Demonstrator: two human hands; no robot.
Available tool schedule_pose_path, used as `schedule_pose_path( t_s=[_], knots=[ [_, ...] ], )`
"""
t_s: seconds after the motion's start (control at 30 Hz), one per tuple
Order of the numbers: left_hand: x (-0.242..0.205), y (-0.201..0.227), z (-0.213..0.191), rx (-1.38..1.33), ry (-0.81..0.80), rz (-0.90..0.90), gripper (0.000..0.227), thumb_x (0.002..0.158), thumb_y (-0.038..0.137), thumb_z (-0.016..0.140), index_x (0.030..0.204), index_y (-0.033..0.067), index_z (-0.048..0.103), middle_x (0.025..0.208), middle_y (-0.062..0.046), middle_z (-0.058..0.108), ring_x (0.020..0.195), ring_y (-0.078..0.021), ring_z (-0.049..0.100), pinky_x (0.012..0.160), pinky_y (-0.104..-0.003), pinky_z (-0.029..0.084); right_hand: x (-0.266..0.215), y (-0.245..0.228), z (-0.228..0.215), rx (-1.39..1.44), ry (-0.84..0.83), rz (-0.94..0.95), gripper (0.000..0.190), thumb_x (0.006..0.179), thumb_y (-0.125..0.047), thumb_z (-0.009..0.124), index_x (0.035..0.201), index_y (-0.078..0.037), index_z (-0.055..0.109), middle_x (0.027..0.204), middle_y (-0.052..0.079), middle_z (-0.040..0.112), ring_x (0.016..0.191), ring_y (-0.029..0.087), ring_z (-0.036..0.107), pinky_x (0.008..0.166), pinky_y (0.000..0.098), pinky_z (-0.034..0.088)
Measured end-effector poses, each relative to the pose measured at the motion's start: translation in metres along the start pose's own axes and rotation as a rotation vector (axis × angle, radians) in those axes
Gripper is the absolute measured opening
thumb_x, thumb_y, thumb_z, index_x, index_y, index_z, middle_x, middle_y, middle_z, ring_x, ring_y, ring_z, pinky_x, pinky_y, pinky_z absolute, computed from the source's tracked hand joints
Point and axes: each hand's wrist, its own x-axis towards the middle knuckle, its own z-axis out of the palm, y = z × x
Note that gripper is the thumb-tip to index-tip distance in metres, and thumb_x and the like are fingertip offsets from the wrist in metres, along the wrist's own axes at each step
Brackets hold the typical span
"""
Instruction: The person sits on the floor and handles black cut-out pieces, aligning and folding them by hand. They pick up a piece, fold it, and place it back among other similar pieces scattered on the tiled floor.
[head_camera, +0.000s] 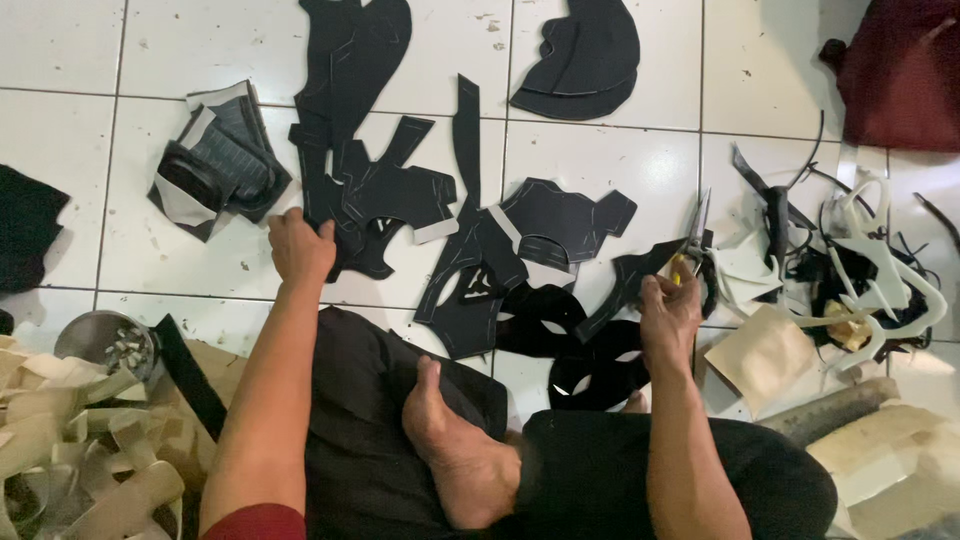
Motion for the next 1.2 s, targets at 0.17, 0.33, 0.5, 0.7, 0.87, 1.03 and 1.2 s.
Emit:
schedule_pose_path(
  t_s=[0.17, 0.33, 0.5, 0.7, 0.87, 1.03, 1.2],
  knots=[
    [-0.004, -0.001, -0.007, -0.108, -0.042, -0.038, 0.055, 0.080, 0.034, 0.072, 0.118, 0.0000, 0.051, 0.109, -0.019, 0.048, 0.104, -0.0394, 0.052, 0.087, -0.050, 0.043, -0.009, -0.011, 0.006, -0.220, 0.099, 0.022, 0.055, 0.085, -0.016, 0.065, 0.133, 0.000, 0.042, 0.108, 0.020, 0.060, 0.097, 0.027, 0.061, 0.080, 0.0359, 0.051],
    [0.001, -0.012, 0.001, -0.213, -0.046, -0.093, 0.052, 0.074, 0.033, 0.078, 0.111, 0.0040, 0.053, 0.097, -0.015, 0.055, 0.096, -0.0353, 0.059, 0.084, -0.046, 0.046, -0.007, -0.002, 0.010, -0.292, 0.161, 0.008, 0.050, 0.082, -0.016, 0.066, 0.127, -0.003, 0.048, 0.105, 0.019, 0.063, 0.097, 0.027, 0.062, 0.081, 0.0348, 0.052],
    [0.001, -0.021, 0.008, -0.360, 0.027, -0.041, 0.018, 0.087, 0.018, 0.065, 0.101, 0.0068, 0.061, 0.087, -0.014, 0.064, 0.088, -0.0331, 0.063, 0.076, -0.043, 0.051, -0.011, -0.006, 0.011, -0.359, 0.177, -0.062, 0.043, 0.082, -0.011, 0.062, 0.123, 0.000, 0.052, 0.101, 0.022, 0.063, 0.093, 0.030, 0.063, 0.077, 0.0372, 0.052],
    [-0.005, -0.031, -0.003, -0.529, 0.034, -0.069, 0.022, 0.092, 0.012, 0.057, 0.113, 0.0082, 0.059, 0.093, -0.019, 0.064, 0.094, -0.0343, 0.061, 0.080, -0.046, 0.050, 0.009, 0.043, 0.010, -0.330, 0.182, -0.105, 0.044, 0.080, -0.012, 0.062, 0.121, -0.002, 0.054, 0.098, 0.019, 0.063, 0.090, 0.028, 0.064, 0.074, 0.0337, 0.053],
    [-0.001, -0.044, 0.006, -0.501, 0.010, -0.078, 0.022, 0.090, 0.014, 0.057, 0.112, 0.0100, 0.060, 0.093, -0.018, 0.065, 0.095, -0.0336, 0.061, 0.081, -0.046, 0.050, 0.014, 0.053, 0.014, -0.333, 0.189, -0.122, 0.043, 0.079, -0.009, 0.061, 0.122, -0.001, 0.054, 0.099, 0.019, 0.063, 0.090, 0.027, 0.064, 0.073, 0.0334, 0.054],
    [0.017, -0.064, 0.038, -0.378, 0.005, -0.065, 0.026, 0.087, 0.018, 0.060, 0.112, 0.0075, 0.060, 0.096, -0.018, 0.064, 0.096, -0.0357, 0.061, 0.081, -0.049, 0.049, 0.014, 0.046, 0.004, -0.336, 0.266, -0.110, 0.033, 0.088, -0.006, 0.052, 0.120, 0.001, 0.052, 0.100, 0.021, 0.063, 0.090, 0.035, 0.063, 0.072, 0.0439, 0.054],
    [0.033, -0.088, 0.069, -0.356, 0.082, -0.102, 0.024, 0.087, 0.018, 0.067, 0.109, 0.0093, 0.063, 0.088, -0.012, 0.064, 0.081, -0.0297, 0.064, 0.068, -0.043, 0.052, 0.003, 0.015, 0.003, 0.093, 0.317, 0.151, 0.025, 0.096, -0.018, 0.043, 0.103, 0.004, 0.053, 0.071, 0.021, 0.063, 0.053, 0.027, 0.065, 0.045, 0.0344, 0.058]
  ],
)
